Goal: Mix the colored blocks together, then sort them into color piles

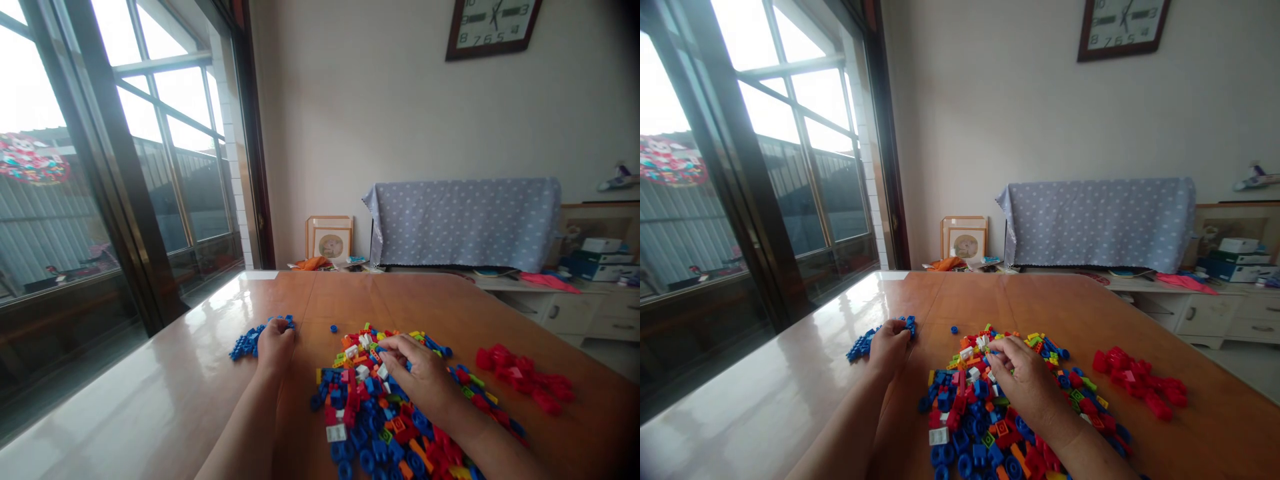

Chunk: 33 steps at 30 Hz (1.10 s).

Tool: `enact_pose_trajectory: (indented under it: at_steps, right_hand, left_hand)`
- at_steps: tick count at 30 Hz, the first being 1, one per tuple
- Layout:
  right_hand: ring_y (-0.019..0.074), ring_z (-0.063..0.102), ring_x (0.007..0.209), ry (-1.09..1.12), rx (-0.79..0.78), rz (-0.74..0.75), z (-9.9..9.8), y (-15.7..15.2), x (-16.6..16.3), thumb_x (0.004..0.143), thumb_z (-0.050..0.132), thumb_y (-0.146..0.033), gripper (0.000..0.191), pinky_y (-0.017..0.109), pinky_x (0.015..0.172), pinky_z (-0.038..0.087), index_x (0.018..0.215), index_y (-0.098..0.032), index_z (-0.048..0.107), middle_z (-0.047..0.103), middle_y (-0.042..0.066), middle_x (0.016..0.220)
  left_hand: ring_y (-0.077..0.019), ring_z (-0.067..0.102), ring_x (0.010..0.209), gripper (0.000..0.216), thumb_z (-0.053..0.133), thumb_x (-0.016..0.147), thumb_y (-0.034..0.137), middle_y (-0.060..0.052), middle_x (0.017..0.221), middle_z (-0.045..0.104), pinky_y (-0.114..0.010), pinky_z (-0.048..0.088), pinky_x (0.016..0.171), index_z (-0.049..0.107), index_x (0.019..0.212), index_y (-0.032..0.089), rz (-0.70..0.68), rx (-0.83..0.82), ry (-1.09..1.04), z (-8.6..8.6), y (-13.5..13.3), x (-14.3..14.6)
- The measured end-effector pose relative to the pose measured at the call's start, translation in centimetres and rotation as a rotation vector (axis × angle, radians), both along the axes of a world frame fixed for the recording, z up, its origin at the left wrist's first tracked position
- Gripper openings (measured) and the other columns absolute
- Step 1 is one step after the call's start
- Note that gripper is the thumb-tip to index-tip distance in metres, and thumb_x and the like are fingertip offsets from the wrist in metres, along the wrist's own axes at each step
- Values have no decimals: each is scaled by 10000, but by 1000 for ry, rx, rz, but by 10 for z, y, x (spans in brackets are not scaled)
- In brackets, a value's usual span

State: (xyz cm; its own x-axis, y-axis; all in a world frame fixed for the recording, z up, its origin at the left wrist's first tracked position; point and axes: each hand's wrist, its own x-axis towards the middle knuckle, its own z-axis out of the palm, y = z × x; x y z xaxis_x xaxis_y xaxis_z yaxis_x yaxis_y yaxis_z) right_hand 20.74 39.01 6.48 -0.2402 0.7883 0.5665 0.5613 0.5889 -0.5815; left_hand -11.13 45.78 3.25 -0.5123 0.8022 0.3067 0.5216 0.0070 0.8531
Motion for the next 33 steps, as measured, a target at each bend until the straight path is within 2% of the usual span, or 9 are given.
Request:
enact_pose_trajectory:
  at_steps: [5,11,14,17,22,25,27,29,33]
  right_hand:
    - [176,646,829,-12,-11,0,3,0,2,968,529,-328,187,302,784,530,1034,-227,672,661,38,932]
    - [176,638,847,-12,-19,3,6,-3,3,980,516,-339,190,302,783,516,1021,-234,668,669,37,959]
    - [174,637,842,-5,-11,1,6,-2,3,978,519,-343,190,300,782,511,1016,-239,674,672,30,948]
    - [174,634,816,0,5,-7,5,0,4,976,520,-343,191,297,765,503,1000,-240,680,670,24,907]
    - [172,626,816,3,13,-9,5,1,5,977,511,-320,186,290,757,486,967,-239,678,669,18,886]
    - [178,627,843,4,9,-10,6,-1,6,979,506,-313,185,291,774,480,956,-239,674,675,18,892]
    - [180,628,850,2,5,-14,7,-2,6,979,505,-307,185,291,779,480,955,-239,676,679,17,897]
    - [181,629,855,2,2,-17,8,-2,6,977,504,-301,187,290,783,482,957,-239,679,683,19,907]
    - [183,626,849,-16,1,-17,9,-1,5,979,501,-306,199,293,771,481,948,-232,682,685,25,899]
  left_hand:
    - [-262,705,1002,287,612,771,159,-117,1031,772,-325,490,881,729,1034,166,56,-21,57,-4,5,-8]
    - [-276,667,1144,356,565,819,154,-143,1167,745,-343,458,998,725,1137,154,57,-28,115,0,3,-10]
    - [-274,641,1188,360,548,829,152,-145,1210,726,-348,440,1027,717,1147,153,48,-16,137,5,-1,-9]
    - [-270,660,1130,341,538,850,190,-139,1156,737,-351,464,980,707,1142,146,7,4,150,12,-5,-1]
    - [-211,691,834,252,587,876,346,-48,885,754,-277,500,749,732,1001,184,-237,34,160,31,-25,33]
    - [-182,650,741,250,593,899,401,-25,792,718,-248,457,644,738,943,202,-610,51,197,46,-49,62]
    - [-185,641,766,225,639,879,406,-25,843,717,-253,456,668,743,973,230,-793,33,254,54,-64,79]
    - [-215,634,877,224,721,820,398,-45,958,714,-272,464,743,753,988,253,-908,35,340,59,-76,91]
    - [-248,602,976,270,819,719,333,-53,1012,690,-310,451,822,765,977,276,-991,26,476,61,-82,103]
